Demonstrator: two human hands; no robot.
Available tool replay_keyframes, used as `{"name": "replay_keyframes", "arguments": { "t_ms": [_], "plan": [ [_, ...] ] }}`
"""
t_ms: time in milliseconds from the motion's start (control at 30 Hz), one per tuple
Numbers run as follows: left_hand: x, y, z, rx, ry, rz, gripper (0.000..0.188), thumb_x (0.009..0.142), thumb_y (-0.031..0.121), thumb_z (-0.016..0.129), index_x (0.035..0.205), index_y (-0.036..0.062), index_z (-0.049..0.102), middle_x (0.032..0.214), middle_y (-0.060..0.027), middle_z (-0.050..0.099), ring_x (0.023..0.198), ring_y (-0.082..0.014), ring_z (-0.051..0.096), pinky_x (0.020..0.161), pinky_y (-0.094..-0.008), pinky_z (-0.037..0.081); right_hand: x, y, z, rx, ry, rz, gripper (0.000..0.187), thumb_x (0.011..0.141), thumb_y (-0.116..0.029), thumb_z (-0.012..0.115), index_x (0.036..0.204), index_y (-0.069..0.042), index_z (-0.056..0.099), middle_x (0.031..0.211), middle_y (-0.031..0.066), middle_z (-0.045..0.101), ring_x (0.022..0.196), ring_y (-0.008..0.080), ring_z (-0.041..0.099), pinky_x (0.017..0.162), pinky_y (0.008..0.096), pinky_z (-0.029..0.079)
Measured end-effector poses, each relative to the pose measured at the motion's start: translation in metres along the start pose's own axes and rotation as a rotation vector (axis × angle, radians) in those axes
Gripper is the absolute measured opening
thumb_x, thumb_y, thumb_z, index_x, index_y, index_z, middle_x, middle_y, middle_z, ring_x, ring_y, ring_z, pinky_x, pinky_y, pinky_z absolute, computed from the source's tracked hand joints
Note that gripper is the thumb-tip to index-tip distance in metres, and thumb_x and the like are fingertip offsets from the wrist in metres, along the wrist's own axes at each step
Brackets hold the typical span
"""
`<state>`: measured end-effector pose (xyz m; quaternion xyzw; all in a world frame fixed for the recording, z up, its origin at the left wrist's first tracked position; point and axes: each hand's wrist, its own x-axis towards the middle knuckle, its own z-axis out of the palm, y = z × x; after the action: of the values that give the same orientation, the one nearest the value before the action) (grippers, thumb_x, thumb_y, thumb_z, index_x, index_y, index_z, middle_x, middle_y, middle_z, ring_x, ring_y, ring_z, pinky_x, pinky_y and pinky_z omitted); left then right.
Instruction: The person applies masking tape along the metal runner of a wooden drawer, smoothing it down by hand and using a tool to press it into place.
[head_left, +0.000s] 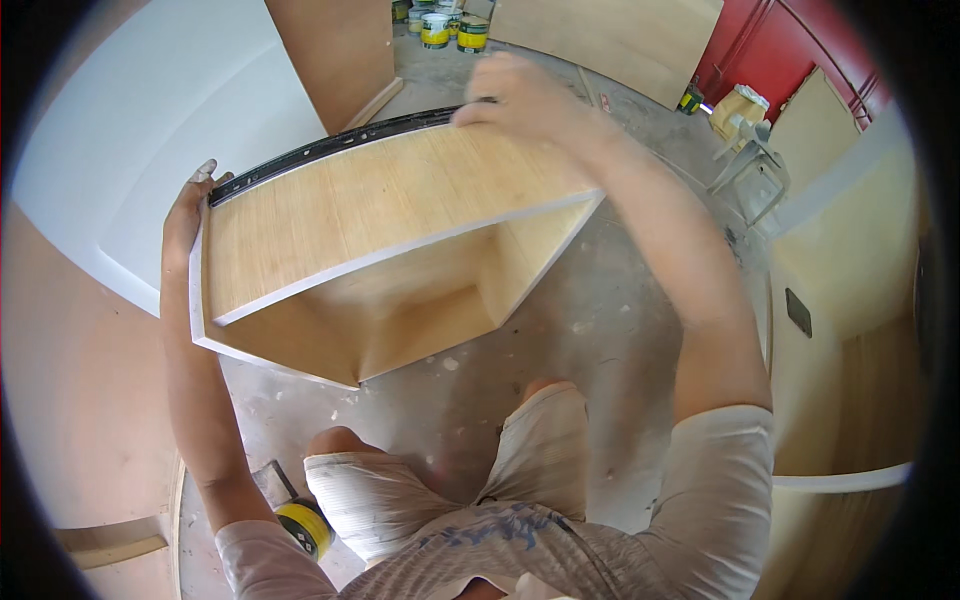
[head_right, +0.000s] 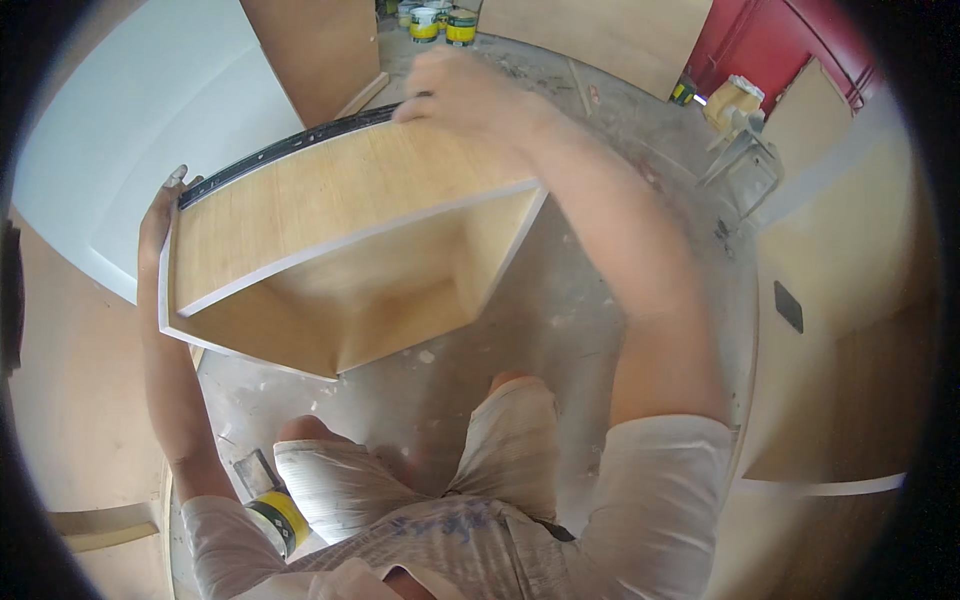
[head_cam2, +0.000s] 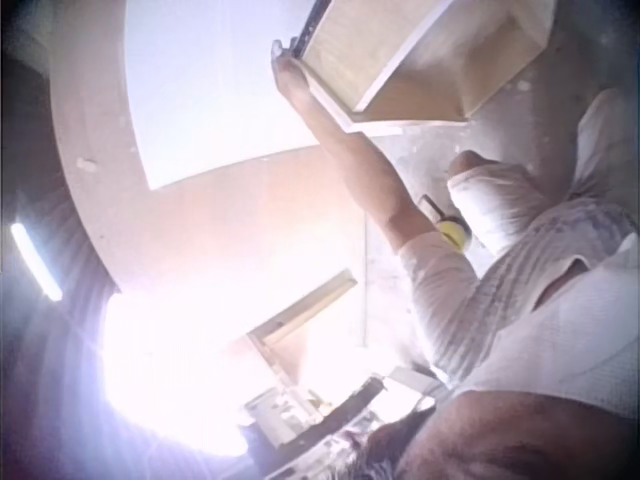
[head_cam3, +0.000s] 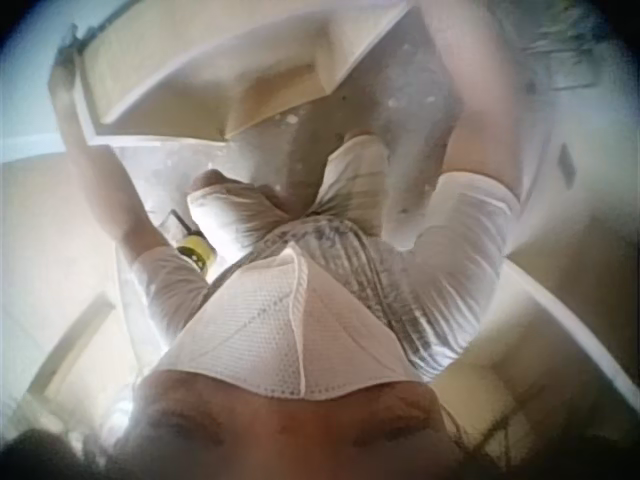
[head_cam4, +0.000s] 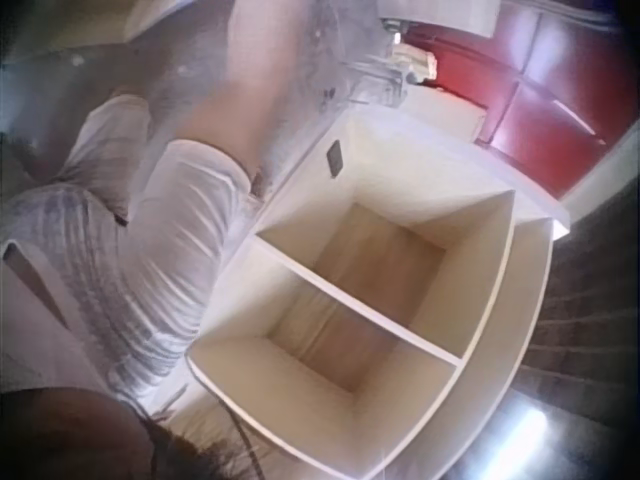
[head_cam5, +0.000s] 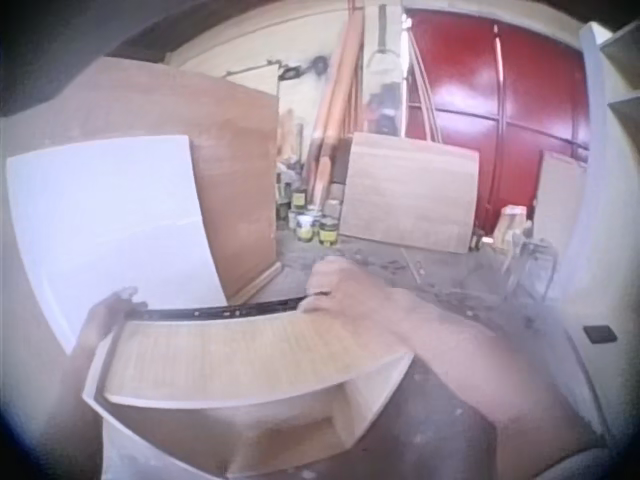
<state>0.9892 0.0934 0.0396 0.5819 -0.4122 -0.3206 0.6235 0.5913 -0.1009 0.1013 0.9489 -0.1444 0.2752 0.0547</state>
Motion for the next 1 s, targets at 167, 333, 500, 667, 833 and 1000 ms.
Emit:
{"name": "replay_keyframes", "arguments": {
  "t_ms": [167, 333, 500, 667, 833, 1000],
  "plan": [
    [-0.002, 0.005, 0.016, -0.061, -0.002, -0.042, 0.058, 0.092, 0.023, 0.042, 0.141, -0.0072, 0.035, 0.134, -0.0298, 0.048, 0.125, -0.0308, 0.048, 0.108, -0.0317, 0.032, -0.079, 0.074, -0.047, -0.328, -0.139, 0.229, 0.021, 0.087, -0.027, 0.065, 0.093, -0.008, 0.071, 0.098, 0.0107, 0.064, 0.099, 0.0304, 0.058, 0.084, 0.0399, 0.047],
    [0.017, -0.016, -0.029, 0.003, -0.04, 0.028, 0.056, 0.091, 0.023, 0.043, 0.14, -0.0048, 0.038, 0.131, -0.0279, 0.05, 0.121, -0.0304, 0.05, 0.106, -0.0313, 0.034, -0.099, -0.002, -0.041, -0.175, 0.009, 0.516, 0.041, 0.094, -0.029, 0.053, 0.124, -0.002, 0.058, 0.13, 0.019, 0.055, 0.125, 0.0337, 0.048, 0.105, 0.0401, 0.038],
    [0.005, 0.001, 0.001, -0.082, 0.028, -0.067, 0.051, 0.092, 0.018, 0.043, 0.137, -0.0043, 0.042, 0.129, -0.025, 0.052, 0.12, -0.0283, 0.051, 0.105, -0.0317, 0.036, -0.019, -0.156, 0.005, 0.323, -0.13, -0.001, 0.062, 0.093, -0.045, 0.054, 0.132, 0.004, 0.048, 0.143, 0.0211, 0.041, 0.135, 0.0356, 0.036, 0.111, 0.0421, 0.03],
    [0.006, -0.002, -0.005, -0.121, 0.0, -0.041, 0.048, 0.092, 0.018, 0.044, 0.135, -0.0047, 0.044, 0.128, -0.0238, 0.053, 0.119, -0.027, 0.052, 0.103, -0.0316, 0.038, -0.001, -0.161, 0.021, 0.208, -0.244, -0.014, 0.075, 0.092, -0.053, 0.051, 0.138, 0.005, 0.039, 0.148, 0.0222, 0.034, 0.138, 0.0347, 0.03, 0.114, 0.0417, 0.025],
    [-0.012, 0.014, 0.019, -0.186, 0.072, -0.082, 0.048, 0.091, 0.014, 0.044, 0.134, -0.0076, 0.045, 0.131, -0.0234, 0.051, 0.122, -0.028, 0.05, 0.104, -0.031, 0.037, -0.087, -0.058, -0.07, 0.095, -0.51, 0.711, 0.049, 0.093, -0.037, 0.053, 0.127, -0.002, 0.056, 0.131, 0.0272, 0.052, 0.123, 0.0368, 0.049, 0.105, 0.0414, 0.038],
    [0.013, -0.004, -0.007, -0.048, -0.037, 0.01, 0.051, 0.091, 0.014, 0.043, 0.137, -0.0095, 0.039, 0.131, -0.0246, 0.05, 0.124, -0.0298, 0.049, 0.106, -0.0312, 0.035, -0.161, -0.041, -0.083, -0.223, -0.226, 0.685, 0.051, 0.093, -0.043, 0.052, 0.126, -0.004, 0.058, 0.129, 0.0224, 0.055, 0.122, 0.0381, 0.05, 0.103, 0.042, 0.04]
  ]
}}
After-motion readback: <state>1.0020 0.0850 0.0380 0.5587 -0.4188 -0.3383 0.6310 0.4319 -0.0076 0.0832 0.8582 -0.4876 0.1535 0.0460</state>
